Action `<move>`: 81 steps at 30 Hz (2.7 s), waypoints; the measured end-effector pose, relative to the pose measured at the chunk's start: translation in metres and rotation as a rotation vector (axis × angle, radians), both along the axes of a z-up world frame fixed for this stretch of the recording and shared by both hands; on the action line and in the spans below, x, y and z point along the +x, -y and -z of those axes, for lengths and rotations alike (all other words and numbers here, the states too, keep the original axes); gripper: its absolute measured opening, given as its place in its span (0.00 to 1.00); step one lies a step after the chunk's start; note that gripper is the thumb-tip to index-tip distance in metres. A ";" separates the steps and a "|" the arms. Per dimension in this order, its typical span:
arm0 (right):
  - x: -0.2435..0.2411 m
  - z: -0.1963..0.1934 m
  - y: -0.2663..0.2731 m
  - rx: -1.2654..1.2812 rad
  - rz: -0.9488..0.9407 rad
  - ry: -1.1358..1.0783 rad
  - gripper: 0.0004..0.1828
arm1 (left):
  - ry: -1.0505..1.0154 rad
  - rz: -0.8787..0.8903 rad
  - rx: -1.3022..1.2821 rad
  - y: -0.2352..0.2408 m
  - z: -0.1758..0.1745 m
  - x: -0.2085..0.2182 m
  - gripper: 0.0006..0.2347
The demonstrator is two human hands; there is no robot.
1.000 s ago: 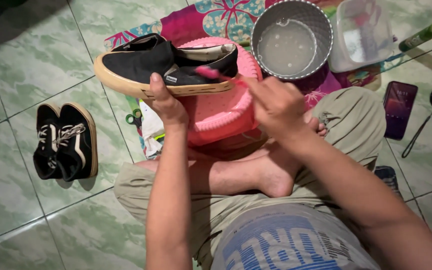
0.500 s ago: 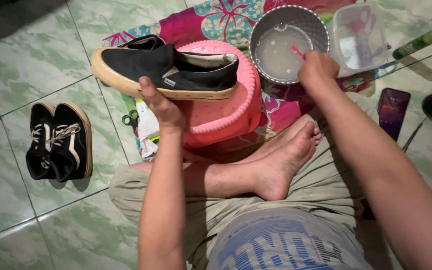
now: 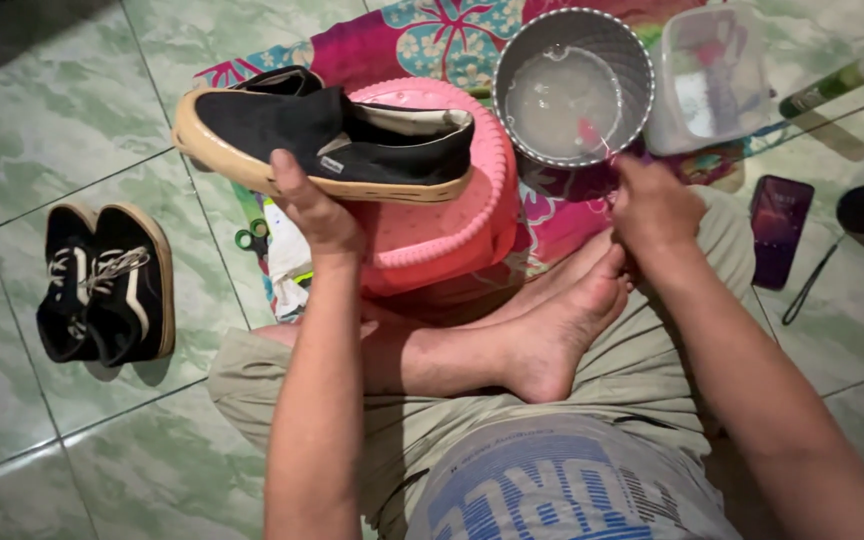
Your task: The person scrubs a black slip-on shoe using a pink toothbrush and soapy water from a metal bowl. They clean the sole, sides, and interior of the shoe while sitting on the floor, repeatedly dipping the brush into the water.
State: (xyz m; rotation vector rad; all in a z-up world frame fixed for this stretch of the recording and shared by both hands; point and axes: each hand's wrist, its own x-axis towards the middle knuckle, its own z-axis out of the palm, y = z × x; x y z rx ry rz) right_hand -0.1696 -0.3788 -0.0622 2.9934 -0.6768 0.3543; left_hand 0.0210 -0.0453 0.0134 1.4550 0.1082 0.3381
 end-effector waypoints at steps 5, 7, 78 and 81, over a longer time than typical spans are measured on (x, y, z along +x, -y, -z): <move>-0.009 -0.002 -0.006 -0.101 -0.041 0.191 0.19 | 0.038 0.037 0.026 0.015 -0.035 -0.013 0.24; -0.013 -0.003 -0.008 -0.099 -0.062 0.198 0.27 | 0.068 0.081 -0.117 0.029 -0.052 -0.023 0.25; 0.024 -0.067 -0.142 0.569 -0.319 0.742 0.04 | 0.141 -0.085 -0.141 0.003 0.023 0.009 0.21; 0.040 -0.048 -0.148 0.589 -0.284 0.747 0.07 | 0.186 -0.051 -0.107 0.003 0.012 0.004 0.21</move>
